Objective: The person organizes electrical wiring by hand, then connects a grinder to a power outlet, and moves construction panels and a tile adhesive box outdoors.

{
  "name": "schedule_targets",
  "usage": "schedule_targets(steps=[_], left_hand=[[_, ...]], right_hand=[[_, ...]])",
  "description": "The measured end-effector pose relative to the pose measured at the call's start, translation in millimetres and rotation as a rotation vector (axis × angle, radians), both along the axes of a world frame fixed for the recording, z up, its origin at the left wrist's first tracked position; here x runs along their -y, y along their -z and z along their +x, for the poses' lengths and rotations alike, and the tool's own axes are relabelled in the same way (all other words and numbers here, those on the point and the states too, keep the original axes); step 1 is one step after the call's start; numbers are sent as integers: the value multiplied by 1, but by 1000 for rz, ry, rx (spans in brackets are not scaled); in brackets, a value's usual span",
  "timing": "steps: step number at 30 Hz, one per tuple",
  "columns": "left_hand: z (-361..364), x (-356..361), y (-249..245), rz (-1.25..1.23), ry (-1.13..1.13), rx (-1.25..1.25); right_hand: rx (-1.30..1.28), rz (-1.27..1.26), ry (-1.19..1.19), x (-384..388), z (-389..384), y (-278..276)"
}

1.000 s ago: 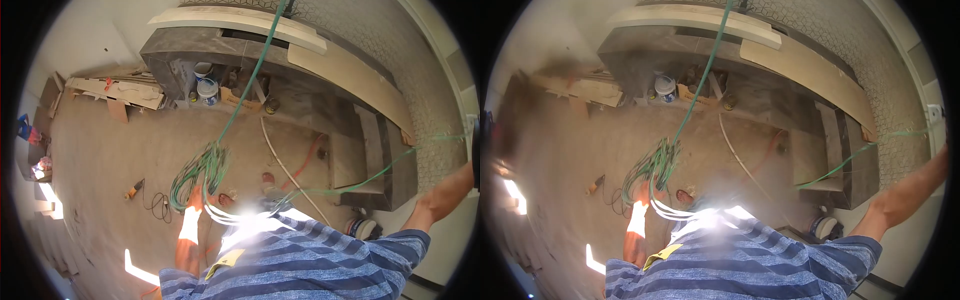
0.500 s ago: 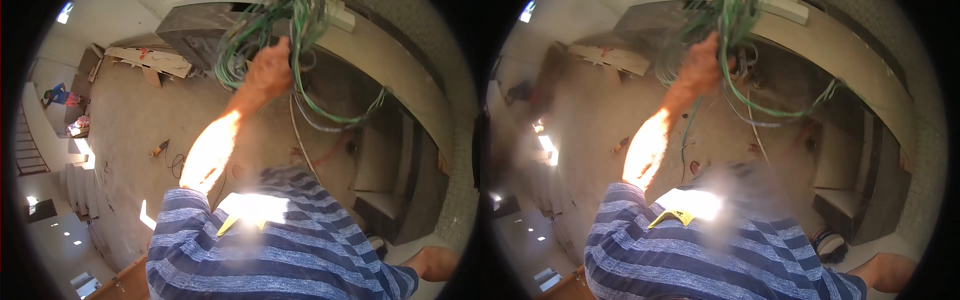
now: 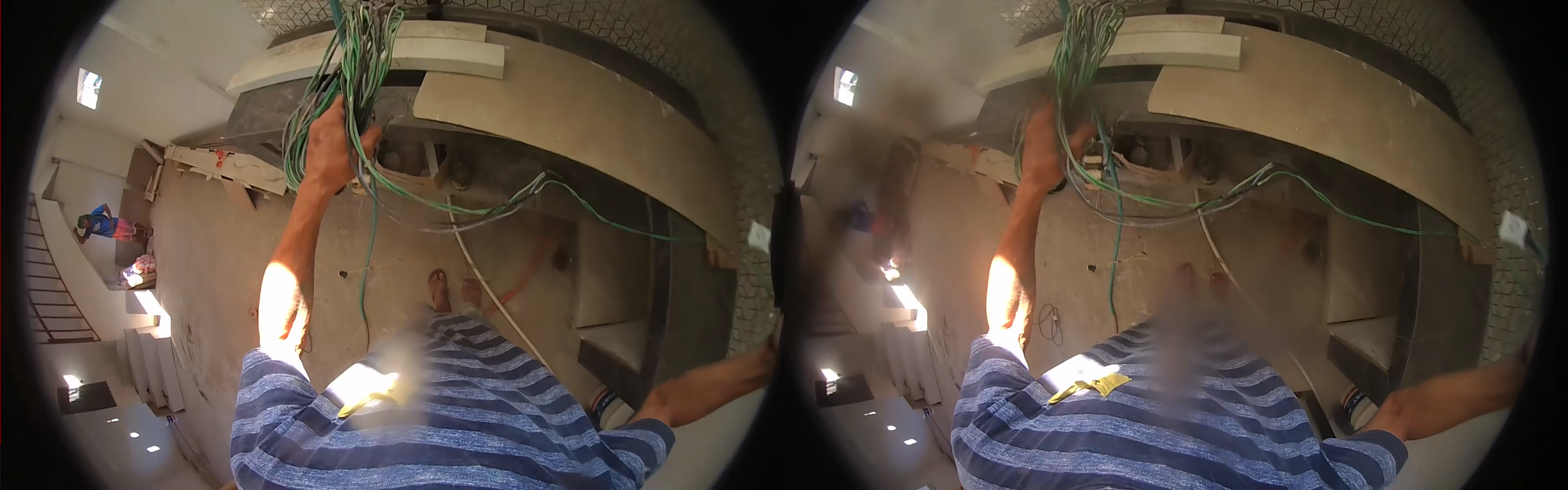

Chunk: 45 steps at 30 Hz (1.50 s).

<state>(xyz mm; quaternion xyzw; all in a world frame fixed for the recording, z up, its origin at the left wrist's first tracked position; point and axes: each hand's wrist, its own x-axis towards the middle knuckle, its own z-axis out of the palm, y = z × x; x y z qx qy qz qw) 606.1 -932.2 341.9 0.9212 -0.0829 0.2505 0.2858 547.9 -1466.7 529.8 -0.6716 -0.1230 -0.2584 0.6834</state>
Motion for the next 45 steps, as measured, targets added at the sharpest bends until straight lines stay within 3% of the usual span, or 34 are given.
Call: schedule_targets(steps=[2,4,5,6,8,11,12,14,17,19,21,22,24,25,28,31,33,35,37,40,41,42,43,45], left_hand=[[-8,2,3,-110,6,-43],[-18,5,4,-180,-25,-85],[-21,2,5,-207,-38,-106],[-24,0,6,-234,-51,-126],[-36,-14,3,-269,-60,-164],[-47,-50,-1,-287,-91,-156],[-54,-62,-1,-313,-106,-156],[-70,-99,4,-365,-223,-384],[-115,-128,-26,-479,-297,-490],[-154,-180,-3,-705,-316,-370],[-187,-223,9,-789,-420,-195],[-210,-222,-11,-1190,-322,-75],[-244,-276,4,-333,-499,18],[-251,-258,-40,-196,-864,-214],[-279,-256,-82,-243,-998,24],[-311,-267,-119,-255,-1171,106],[-327,-267,-141,-192,-1259,120],[-318,-230,-158,-169,-1097,191],[-362,-289,-157,-58,-1320,160],[-358,-279,-161,-14,-1287,90],[-361,-284,-158,70,-1250,126],[-374,-308,-149,-20,-1222,92],[-393,-340,-136,-114,-1193,52],[-385,-329,-136,-150,-1094,66]], right_hand=[[23,274,147,-46,4,47],[17,92,79,-118,19,76],[-106,108,-35,-144,24,79],[-95,25,-263,-163,30,85],[-48,-27,-480,-200,45,88],[-48,-16,-323,-244,61,75],[-51,6,-388,-249,65,73],[-89,65,-539,-244,78,74],[-80,95,-492,-226,91,80],[-55,-18,-487,-189,110,89],[-67,52,-468,-176,118,98],[-80,102,-452,-174,123,102],[-104,220,-411,-177,134,107],[-114,277,-385,-180,138,106],[-133,432,-233,-198,146,92],[-178,697,-74,-227,153,63],[-213,887,-172,-245,150,41],[-246,1059,-328,-255,145,24],[-268,1114,-503,-254,140,18],[-281,836,-813,-227,159,38],[-266,611,-912,-223,163,43],[-244,379,-997,-220,164,46],[-246,363,-991,-214,167,46],[-249,352,-979,-208,173,50]])
